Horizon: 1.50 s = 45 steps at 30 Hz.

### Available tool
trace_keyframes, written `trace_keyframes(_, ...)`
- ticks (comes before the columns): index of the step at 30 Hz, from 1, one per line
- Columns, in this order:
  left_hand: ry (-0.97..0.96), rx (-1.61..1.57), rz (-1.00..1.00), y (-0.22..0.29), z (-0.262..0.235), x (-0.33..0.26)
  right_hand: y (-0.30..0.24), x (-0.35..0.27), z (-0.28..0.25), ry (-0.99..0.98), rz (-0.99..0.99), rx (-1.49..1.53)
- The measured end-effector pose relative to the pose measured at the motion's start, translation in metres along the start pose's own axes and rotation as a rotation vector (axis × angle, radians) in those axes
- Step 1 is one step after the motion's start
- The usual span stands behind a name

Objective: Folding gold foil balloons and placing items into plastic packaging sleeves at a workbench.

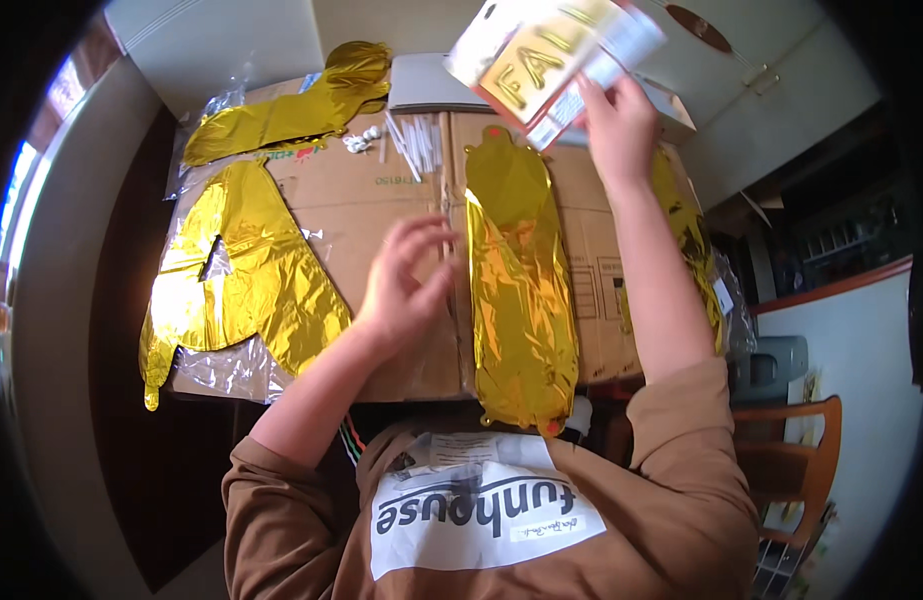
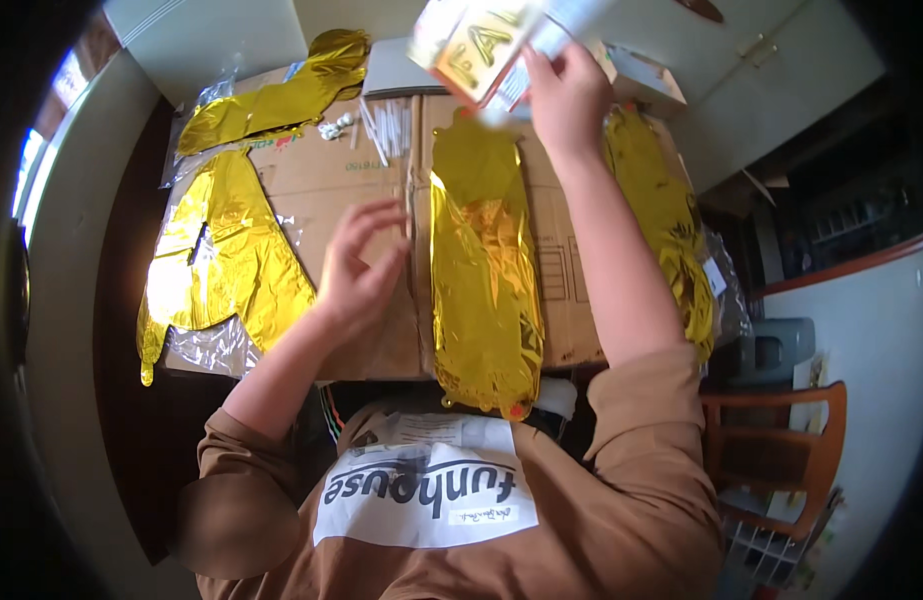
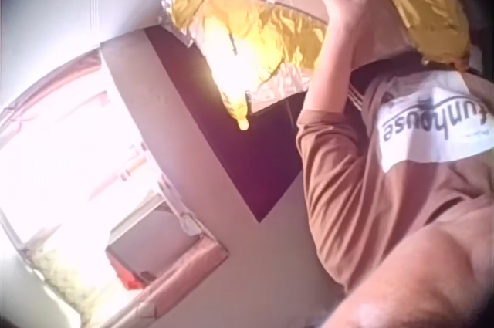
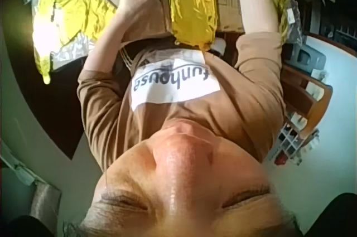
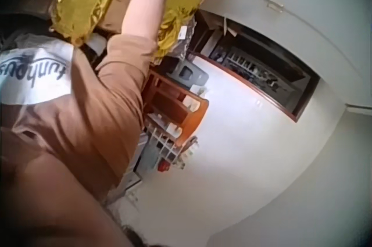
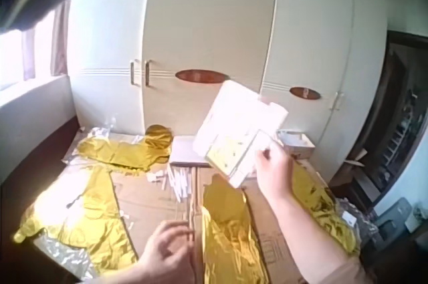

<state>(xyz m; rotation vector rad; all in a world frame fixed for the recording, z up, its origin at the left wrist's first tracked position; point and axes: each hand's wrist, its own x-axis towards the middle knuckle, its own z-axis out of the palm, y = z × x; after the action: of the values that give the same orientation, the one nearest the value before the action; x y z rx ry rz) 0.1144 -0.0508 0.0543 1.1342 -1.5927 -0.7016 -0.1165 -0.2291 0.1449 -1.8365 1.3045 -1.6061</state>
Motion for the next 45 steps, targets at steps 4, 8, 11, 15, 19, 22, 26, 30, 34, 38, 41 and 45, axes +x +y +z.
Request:
trace_keyframes(4, 0.208, 0.21, 0.267, 0.029, -0.017, 0.018, -0.041, -0.14, -0.064, -0.08, 0.705, 0.567)
trace_keyframes(8, -0.092, 0.376, 0.478, 0.06, 0.007, 0.014, -0.033, -0.245, -0.058, 0.078, 1.054, 0.895)
trace_keyframes(11, -0.29, 0.434, 0.492, 0.032, 0.032, 0.004, -0.033, -0.264, -0.046, 0.079, 1.139, 0.932)
trace_keyframes(15, -0.469, 0.557, 0.575, -0.01, 0.04, 0.007, -0.029, -0.27, -0.069, -0.172, 1.301, 0.89)
trace_keyframes(19, -0.462, 0.473, 0.445, -0.03, 0.043, 0.001, -0.031, -0.282, -0.137, -0.386, 1.191, 0.514)
trace_keyframes(22, -0.457, 0.476, 0.471, -0.031, 0.045, 0.006, -0.04, -0.307, -0.16, -0.404, 1.076, 0.038)
trace_keyframes(26, -0.491, 0.429, 0.506, -0.032, 0.052, 0.014, -0.007, -0.346, -0.141, -0.231, 1.172, 0.593)
trace_keyframes(30, -0.522, 0.43, 0.512, -0.027, 0.052, 0.011, -0.002, -0.359, -0.109, -0.109, 1.209, 0.885)
trace_keyframes(34, -0.569, 0.42, 0.524, -0.008, 0.054, -0.007, -0.013, -0.379, -0.136, -0.121, 1.153, 0.826)
trace_keyframes(38, -0.569, 0.39, 0.538, 0.003, 0.071, -0.025, 0.003, -0.398, -0.163, -0.17, 1.13, 0.832)
trace_keyframes(41, -0.558, 0.403, 0.518, 0.006, 0.08, -0.033, 0.017, -0.386, -0.169, -0.177, 1.04, 0.937)
trace_keyframes(45, -0.565, 0.403, 0.511, 0.005, 0.083, -0.034, 0.015, -0.351, -0.157, -0.121, 1.066, 1.056)
